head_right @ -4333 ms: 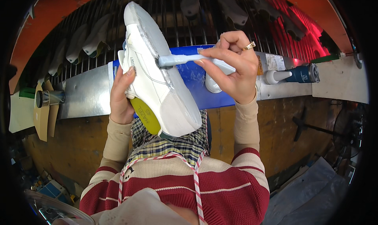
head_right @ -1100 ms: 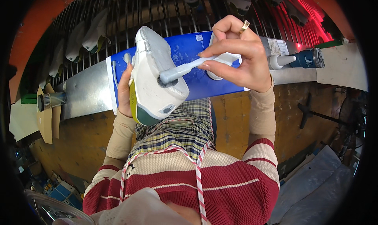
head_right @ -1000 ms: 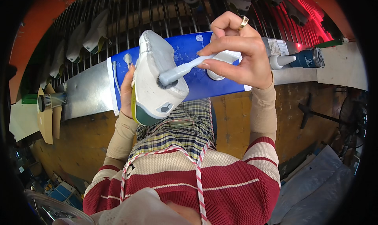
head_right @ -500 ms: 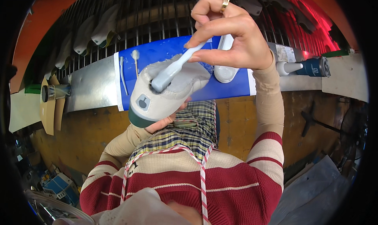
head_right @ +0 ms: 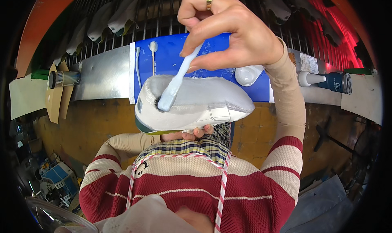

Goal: The person repeatedly brushes a white sneaker with a small brush, dipping it into a white paste on a blue mat. They rotate the shoe to clean different sides and the sole, then place it on a drying rack and pick up another shoe to continue brushing.

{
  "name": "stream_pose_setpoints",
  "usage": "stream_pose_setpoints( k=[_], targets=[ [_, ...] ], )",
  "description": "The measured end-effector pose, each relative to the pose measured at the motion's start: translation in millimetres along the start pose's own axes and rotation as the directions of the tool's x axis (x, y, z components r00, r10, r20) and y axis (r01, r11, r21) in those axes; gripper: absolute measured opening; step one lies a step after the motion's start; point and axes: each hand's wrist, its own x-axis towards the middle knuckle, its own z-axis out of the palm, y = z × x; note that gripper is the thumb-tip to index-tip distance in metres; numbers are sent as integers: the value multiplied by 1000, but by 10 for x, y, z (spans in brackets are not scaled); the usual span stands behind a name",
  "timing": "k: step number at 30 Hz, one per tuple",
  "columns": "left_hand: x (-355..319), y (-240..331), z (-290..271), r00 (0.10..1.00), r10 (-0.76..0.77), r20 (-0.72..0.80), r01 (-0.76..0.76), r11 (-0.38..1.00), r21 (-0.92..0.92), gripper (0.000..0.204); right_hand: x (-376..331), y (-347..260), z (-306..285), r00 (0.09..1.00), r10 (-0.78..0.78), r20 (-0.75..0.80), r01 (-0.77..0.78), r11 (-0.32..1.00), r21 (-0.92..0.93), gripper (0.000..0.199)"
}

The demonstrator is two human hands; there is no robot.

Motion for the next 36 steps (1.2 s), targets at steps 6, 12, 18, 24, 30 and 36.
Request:
stream_pose_setpoints(
  k=[6, 12, 18, 24, 30, 36],
  targets=[
    [113, 42, -107, 934, -270, 233, 315, 931, -184, 72, 90, -25, 75, 1000, -11, 27, 10, 1000, 19, 27],
    [100, 109, -6, 940, -174, 293, 210, 973, -96, 76, 18, -252, 4, 999, 38, -38, -41, 996, -74, 31],
    [189, 560, 311, 954, 105, 280, -165, 966, 200, 76, -297, -960, 402, 764, 354, -540, -527, 825, -204, 30],
    [154, 790, 437, 921, 233, 312, -348, 852, 391, 77, -404, -464, 580, 729, 133, -672, -590, 619, -518, 14],
    [156, 794, 489, 905, 279, 320, -405, 793, 455, 77, -334, -46, 364, 742, -44, -669, -547, 536, -643, 15],
    [166, 874, 570, 882, 306, 358, -454, 755, 473, 78, -428, -783, 751, 935, 76, -346, -223, 884, -411, 24]
  ],
)
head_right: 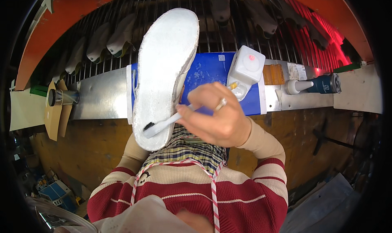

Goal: The person repeatedly brushes a white sneaker with a small brush, dipping it into a white paste on a blue mat. They rotate the shoe to clean different sides and the sole, then place it on a drying rack and pick up another shoe to continue brushing.

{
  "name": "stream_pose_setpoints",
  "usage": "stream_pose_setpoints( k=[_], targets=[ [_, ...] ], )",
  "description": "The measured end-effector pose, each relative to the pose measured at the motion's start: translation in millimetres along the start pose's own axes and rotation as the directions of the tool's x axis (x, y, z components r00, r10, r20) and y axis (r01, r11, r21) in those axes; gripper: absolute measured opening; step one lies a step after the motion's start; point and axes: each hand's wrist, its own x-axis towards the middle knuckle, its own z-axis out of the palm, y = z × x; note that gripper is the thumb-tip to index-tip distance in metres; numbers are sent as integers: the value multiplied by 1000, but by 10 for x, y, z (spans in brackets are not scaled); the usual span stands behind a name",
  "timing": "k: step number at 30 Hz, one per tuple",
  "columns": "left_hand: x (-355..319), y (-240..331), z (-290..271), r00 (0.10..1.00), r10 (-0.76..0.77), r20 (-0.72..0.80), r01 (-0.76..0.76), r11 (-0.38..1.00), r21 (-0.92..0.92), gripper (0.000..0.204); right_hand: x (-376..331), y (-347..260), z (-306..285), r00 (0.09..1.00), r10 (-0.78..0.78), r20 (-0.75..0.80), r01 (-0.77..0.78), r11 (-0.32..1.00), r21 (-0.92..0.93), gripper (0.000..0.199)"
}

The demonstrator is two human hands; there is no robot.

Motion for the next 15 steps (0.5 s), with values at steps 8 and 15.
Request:
stream_pose_setpoints(
  k=[8, 15],
  targets=[
    [-113, -108, -39, 993, 68, 92, -65, 997, -39, 79, 97, 1634, -75, 855, 176, -488, -413, 800, -435, 11],
    [510, 535, -620, 965, 247, 90, -225, 953, -205, 77, -732, 2154, 166, 791, 434, -431, -611, 526, -591, 14]
  ],
)
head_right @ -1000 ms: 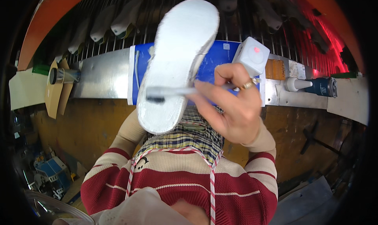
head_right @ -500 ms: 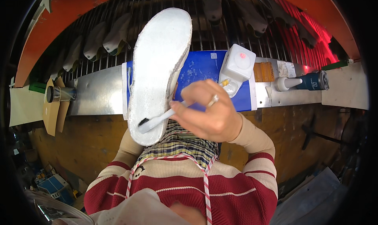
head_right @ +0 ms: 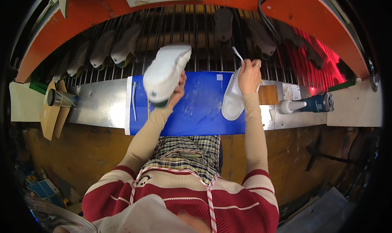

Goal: The person repeatedly brushes a white sneaker with a small brush, dipping it into a white paste on a blue mat. They rotate the shoe to clean different sides and the sole, then place it on a drying rack and pick up another shoe to continue brushing.

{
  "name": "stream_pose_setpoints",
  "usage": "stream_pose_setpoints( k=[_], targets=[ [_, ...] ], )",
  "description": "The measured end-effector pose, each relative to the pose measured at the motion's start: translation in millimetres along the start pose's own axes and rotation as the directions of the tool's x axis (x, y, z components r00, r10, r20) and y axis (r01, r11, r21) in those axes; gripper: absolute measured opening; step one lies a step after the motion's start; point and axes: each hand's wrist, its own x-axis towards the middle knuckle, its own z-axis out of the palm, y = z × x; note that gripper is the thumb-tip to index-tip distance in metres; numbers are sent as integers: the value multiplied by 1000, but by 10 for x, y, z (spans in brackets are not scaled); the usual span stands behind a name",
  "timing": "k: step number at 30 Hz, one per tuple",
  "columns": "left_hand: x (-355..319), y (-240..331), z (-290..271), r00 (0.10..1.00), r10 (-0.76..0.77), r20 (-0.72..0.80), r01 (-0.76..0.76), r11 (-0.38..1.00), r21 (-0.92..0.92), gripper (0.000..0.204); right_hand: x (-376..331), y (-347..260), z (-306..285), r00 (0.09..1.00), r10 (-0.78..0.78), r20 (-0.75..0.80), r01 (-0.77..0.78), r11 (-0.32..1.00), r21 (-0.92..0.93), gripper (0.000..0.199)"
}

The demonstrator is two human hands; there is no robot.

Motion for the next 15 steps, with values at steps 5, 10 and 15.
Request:
stream_pose_setpoints(
  k=[5, 10, 15],
  targets=[
    [978, 863, -336, 971, 199, -134, -192, 979, 63, 69, -30, -3, 127, 998, 48, 44, -44, 996, -78, 17],
    [1446, 1199, -316, 913, 350, -210, -344, 937, 66, 61, -13, -72, 125, 999, 48, 22, -46, 994, -95, 17],
    [1141, 887, -81, 836, 403, -371, -383, 915, 131, 53, -27, -61, 127, 999, 40, 23, -38, 995, -87, 17]
  ],
)
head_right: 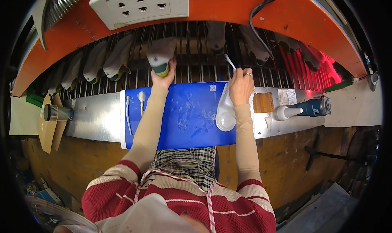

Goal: The person repeatedly brushes a white sneaker with a small brush, dipping it into a white paste on a blue mat. They rotate the shoe to clean different sides and the sole, then place it on a drying rack and pick up another shoe to continue brushing.

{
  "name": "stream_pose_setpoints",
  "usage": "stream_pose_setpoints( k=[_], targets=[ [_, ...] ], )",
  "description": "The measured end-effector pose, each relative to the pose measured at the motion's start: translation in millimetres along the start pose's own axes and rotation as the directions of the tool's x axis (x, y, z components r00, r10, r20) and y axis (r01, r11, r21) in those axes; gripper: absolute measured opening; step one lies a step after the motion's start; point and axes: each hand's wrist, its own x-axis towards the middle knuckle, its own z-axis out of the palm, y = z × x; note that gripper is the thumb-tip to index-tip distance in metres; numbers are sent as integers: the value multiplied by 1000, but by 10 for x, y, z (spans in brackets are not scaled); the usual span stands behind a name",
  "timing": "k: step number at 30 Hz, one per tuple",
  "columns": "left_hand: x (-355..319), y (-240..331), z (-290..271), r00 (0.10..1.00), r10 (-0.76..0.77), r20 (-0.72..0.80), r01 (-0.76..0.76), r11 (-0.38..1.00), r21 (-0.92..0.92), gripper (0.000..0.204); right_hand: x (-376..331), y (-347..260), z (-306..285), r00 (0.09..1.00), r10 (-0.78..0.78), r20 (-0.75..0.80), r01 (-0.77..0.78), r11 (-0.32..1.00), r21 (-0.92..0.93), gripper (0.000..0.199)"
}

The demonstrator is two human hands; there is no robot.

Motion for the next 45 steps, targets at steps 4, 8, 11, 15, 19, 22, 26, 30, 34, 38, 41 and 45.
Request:
stream_pose_setpoints(
  k=[4, 8, 11, 15, 19, 22, 26, 30, 34, 38, 41, 45],
  targets=[
    [-352, 23, -213, 996, 14, -88, 14, 953, 302, 37, -18, 0, -8, 1000, -7, -8, 7, 1000, 0, 16],
    [164, 175, -193, 988, 118, -102, -65, 906, 418, 28, -19, -11, -21, 998, -49, -32, 49, 999, -12, 15],
    [573, 118, -22, 944, 306, -120, -260, 919, 295, 38, -15, -10, -54, 1000, -17, 3, 17, 999, -37, 16],
    [496, -62, 186, 943, 329, -57, -295, 900, 320, 45, -2, -7, -76, 999, -18, 34, 19, 1000, -25, 17],
    [70, 98, 224, 836, 538, -113, -285, 600, 747, 50, -1, -10, -70, 999, -27, 29, 27, 1000, -8, 17],
    [14, 910, 511, 522, 352, 777, -246, -810, 532, 53, -5, -16, -62, 999, -14, 41, 14, 1000, -7, 17],
    [200, 1936, 1028, 635, 225, 739, 134, -974, 181, 76, -21, -15, -70, 999, -22, 40, 23, 999, -40, 16],
    [77, 2337, 1083, 841, 348, 415, 390, -921, -18, 75, -17, 11, -59, 998, -58, -12, 58, 998, -36, 14],
    [-219, 2630, 1029, 897, 421, 137, 278, -777, 565, 56, -22, 56, -29, 998, -62, 29, 63, 997, -54, 17],
    [-664, 2771, 1015, 879, 477, -5, 14, -16, 1000, 40, -38, 74, 10, 996, -82, 32, 84, 995, -48, 16],
    [-1281, 2471, 958, 864, 451, 225, -437, 448, 780, 41, 10, 73, -10, 997, -76, 17, 76, 997, 10, 15],
    [-2232, 1659, 794, 783, 108, 613, -535, 620, 574, 80, 32, -80, -214, 969, -125, -211, 153, 981, 119, 10]
  ],
)
